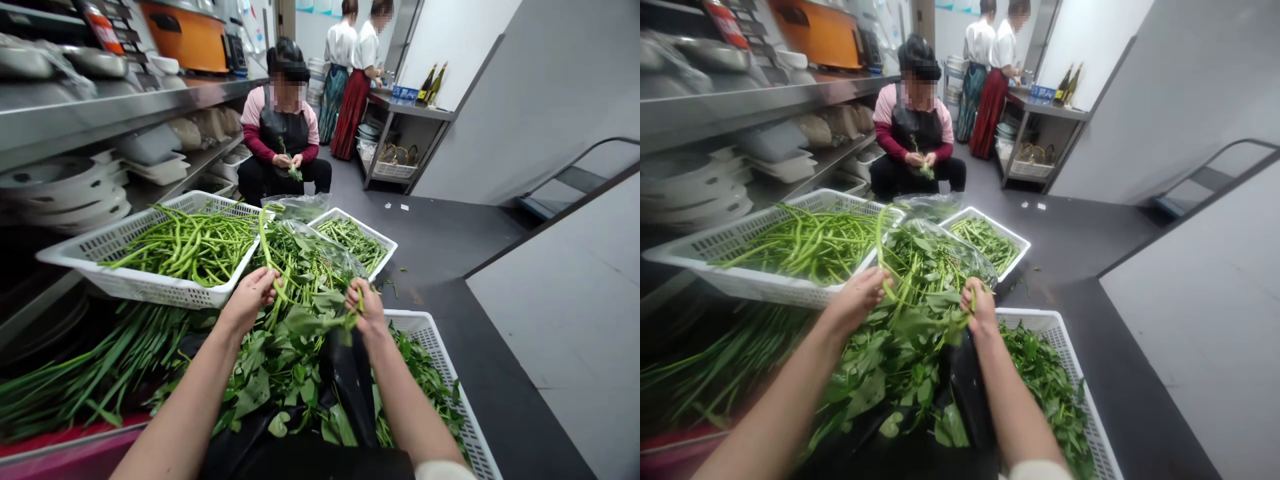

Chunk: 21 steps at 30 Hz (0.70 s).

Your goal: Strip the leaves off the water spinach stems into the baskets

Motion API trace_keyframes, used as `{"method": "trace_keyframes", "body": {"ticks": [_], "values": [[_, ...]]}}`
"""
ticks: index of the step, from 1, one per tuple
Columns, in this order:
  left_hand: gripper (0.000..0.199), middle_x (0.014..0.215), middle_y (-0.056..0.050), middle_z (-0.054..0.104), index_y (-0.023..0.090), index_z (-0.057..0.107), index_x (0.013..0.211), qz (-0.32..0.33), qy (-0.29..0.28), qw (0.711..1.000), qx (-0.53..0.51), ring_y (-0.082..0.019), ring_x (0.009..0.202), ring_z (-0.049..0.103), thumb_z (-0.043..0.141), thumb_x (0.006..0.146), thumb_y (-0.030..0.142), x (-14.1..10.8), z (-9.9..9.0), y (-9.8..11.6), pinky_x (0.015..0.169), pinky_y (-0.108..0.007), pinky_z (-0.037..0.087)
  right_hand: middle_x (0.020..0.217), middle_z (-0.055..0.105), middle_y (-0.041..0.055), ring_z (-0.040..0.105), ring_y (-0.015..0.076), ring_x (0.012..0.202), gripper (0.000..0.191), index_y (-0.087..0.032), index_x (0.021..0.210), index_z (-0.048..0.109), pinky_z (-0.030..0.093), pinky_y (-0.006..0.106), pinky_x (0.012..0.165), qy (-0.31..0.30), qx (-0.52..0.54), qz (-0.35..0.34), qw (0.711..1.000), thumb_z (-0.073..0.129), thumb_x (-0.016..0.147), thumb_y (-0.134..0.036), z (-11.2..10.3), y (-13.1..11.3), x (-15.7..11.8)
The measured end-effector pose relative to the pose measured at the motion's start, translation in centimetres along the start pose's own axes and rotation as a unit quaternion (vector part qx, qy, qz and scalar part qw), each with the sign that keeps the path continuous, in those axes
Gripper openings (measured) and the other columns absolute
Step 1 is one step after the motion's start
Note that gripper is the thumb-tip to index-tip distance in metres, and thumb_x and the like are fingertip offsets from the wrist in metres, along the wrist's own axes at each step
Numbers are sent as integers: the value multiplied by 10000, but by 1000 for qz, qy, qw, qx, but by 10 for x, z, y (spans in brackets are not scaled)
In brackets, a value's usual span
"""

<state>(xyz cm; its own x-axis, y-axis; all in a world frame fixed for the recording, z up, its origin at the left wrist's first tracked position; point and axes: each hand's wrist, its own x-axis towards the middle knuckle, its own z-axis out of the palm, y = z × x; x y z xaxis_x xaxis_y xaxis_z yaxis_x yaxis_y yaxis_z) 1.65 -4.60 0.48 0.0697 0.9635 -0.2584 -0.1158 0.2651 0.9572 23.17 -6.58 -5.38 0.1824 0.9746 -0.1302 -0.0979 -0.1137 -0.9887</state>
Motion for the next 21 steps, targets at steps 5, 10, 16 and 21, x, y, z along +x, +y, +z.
{"method": "trace_keyframes", "body": {"ticks": [5, 10, 16, 21], "values": [[210, 603, 24, 566, 140, 590, 731, -76, 3, 996, -47, -52, 459, 447, 702, 628, 284, 8, -10, -25, 430, -161, 369, 541, 469, -13, 470, 128, 538, 213, -197, 567, 432, 350, 230, 508, 47, -391, -11, 919, 529, 736, -282, -99, 25, -34], [89, 592, 13, 594, 131, 590, 697, -145, 27, 985, -91, -29, 422, 455, 672, 704, 166, 11, 4, -53, 413, -127, 396, 826, 628, 74, 577, 172, 781, 172, -183, 834, 597, 434, 284, 728, 57, -437, -241, 865, 433, 870, -221, -68, 3, -75], [109, 558, 44, 551, 155, 572, 677, -151, 6, 980, -133, -36, 452, 484, 664, 721, 195, -1, 16, -61, 450, -120, 412, 847, 610, 58, 574, 152, 744, 138, -178, 850, 597, 429, 235, 667, -123, -478, -247, 834, 497, 871, -272, 41, -9, -67], [311, 728, 2, 616, 167, 621, 792, -117, -96, 988, -36, -105, 666, 568, 711, 635, 420, -11, 12, -63, 594, -194, 444, 763, 611, 33, 542, 133, 687, 98, -169, 799, 582, 404, 221, 634, -156, -448, -208, 855, 488, 821, -188, 55, 5, -42]]}}
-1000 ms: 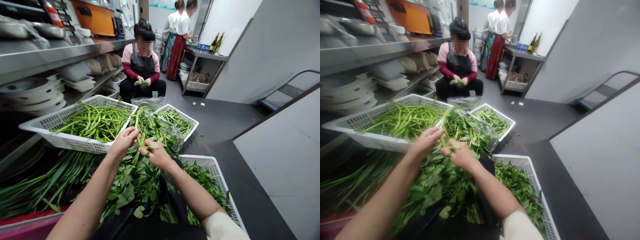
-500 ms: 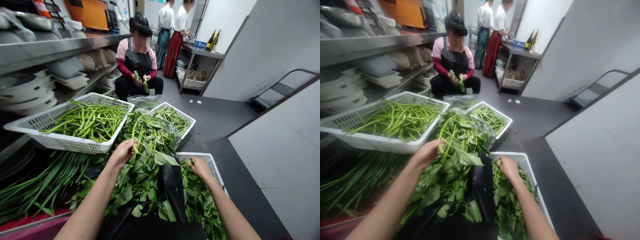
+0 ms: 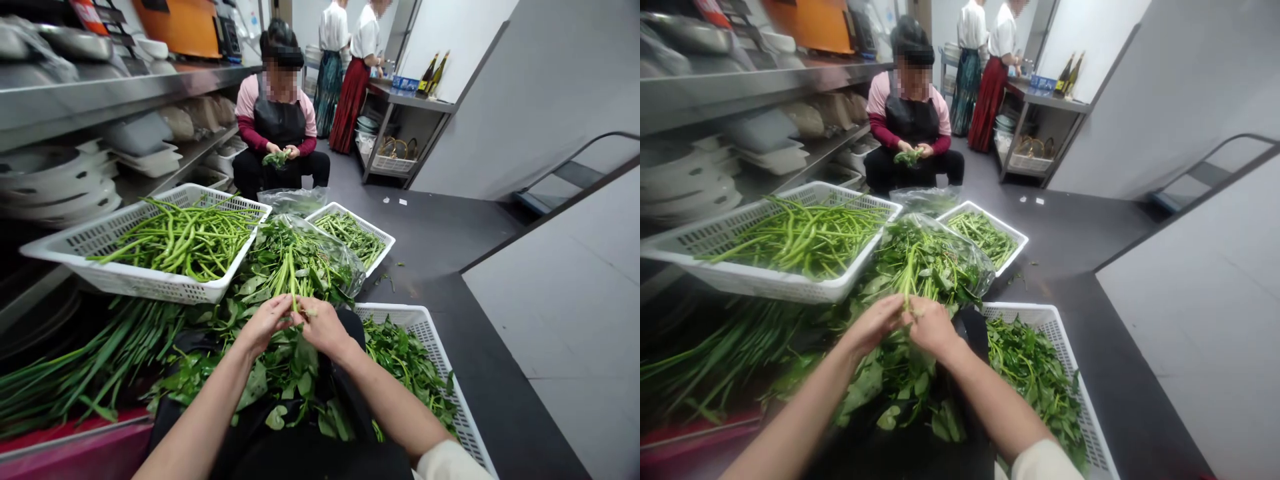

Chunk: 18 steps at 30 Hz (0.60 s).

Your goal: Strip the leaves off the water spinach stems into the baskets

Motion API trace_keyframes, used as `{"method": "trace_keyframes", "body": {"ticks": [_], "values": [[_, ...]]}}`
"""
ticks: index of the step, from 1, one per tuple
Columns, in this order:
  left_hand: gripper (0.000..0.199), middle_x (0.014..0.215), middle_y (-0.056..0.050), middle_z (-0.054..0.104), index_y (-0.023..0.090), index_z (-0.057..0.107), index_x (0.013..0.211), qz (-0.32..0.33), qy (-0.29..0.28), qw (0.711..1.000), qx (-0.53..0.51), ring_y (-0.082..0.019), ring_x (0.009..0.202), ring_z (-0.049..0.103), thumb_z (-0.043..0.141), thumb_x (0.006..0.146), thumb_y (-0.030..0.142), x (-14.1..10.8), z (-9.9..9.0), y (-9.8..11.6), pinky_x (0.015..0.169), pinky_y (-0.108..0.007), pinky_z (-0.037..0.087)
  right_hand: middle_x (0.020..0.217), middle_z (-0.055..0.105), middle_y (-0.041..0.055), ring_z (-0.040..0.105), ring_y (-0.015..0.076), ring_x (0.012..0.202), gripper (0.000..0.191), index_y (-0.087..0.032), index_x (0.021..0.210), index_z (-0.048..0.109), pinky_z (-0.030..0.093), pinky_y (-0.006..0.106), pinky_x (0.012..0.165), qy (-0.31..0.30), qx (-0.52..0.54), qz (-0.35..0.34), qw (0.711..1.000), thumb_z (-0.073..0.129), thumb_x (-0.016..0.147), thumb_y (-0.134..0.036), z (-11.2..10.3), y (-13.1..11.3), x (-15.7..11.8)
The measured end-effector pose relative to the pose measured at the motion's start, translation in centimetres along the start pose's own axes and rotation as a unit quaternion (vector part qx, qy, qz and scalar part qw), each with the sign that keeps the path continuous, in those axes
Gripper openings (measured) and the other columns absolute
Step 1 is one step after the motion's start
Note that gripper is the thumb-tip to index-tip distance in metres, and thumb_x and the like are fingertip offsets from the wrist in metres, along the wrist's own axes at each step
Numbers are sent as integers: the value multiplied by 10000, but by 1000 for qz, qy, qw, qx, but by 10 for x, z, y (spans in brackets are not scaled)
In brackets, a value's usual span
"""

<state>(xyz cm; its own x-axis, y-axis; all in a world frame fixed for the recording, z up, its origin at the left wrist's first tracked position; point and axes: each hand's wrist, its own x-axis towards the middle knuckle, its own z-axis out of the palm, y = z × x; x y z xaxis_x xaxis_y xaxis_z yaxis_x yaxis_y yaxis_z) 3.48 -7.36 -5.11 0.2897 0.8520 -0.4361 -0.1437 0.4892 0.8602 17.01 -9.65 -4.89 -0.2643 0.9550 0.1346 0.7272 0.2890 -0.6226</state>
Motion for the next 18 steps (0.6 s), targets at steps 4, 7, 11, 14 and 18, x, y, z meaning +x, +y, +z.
{"method": "trace_keyframes", "body": {"ticks": [4, 7, 11, 14, 18], "values": [[385, 808, -10, 606, 167, 617, 884, 8, -68, 989, 129, -116, 690, 524, 668, 637, 458, -11, -4, 3, 609, -217, 398, 561, 481, -38, 435, 88, 526, 153, -173, 588, 494, 332, 192, 512, -37, 135, 101, 985, 515, 733, -220, 1, 12, 1], [314, 658, 28, 530, 159, 582, 788, 25, -121, 969, 216, -97, 568, 432, 617, 663, 445, -15, -7, 4, 536, -216, 326, 536, 415, -56, 382, 79, 514, 136, -177, 562, 448, 288, 188, 483, -69, 212, 160, 962, 519, 670, -219, 3, 16, 1], [191, 570, 30, 477, 183, 517, 635, 100, -33, 927, 361, -128, 564, 442, 487, 730, 347, -4, -12, 4, 559, -243, 335, 523, 336, -60, 326, 81, 524, 161, -188, 528, 372, 249, 197, 489, -48, 236, 146, 959, 469, 654, -212, 5, 17, -1], [174, 705, -27, 594, 195, 579, 705, 139, 116, 853, 489, -193, 711, 538, 430, 750, 274, 7, -22, 9, 667, -295, 383, 518, 323, -56, 323, 84, 526, 188, -190, 505, 326, 250, 206, 505, -53, 217, 122, 967, 452, 645, -187, 9, 15, -6], [214, 932, -72, 634, 196, 596, 823, 177, 215, 808, 519, -239, 900, 554, 456, 752, 342, 2, -30, 8, 757, -323, 398, 528, 378, -49, 359, 93, 514, 172, -192, 539, 371, 273, 217, 513, -56, 155, 121, 979, 471, 679, -191, 14, 10, -13]]}}
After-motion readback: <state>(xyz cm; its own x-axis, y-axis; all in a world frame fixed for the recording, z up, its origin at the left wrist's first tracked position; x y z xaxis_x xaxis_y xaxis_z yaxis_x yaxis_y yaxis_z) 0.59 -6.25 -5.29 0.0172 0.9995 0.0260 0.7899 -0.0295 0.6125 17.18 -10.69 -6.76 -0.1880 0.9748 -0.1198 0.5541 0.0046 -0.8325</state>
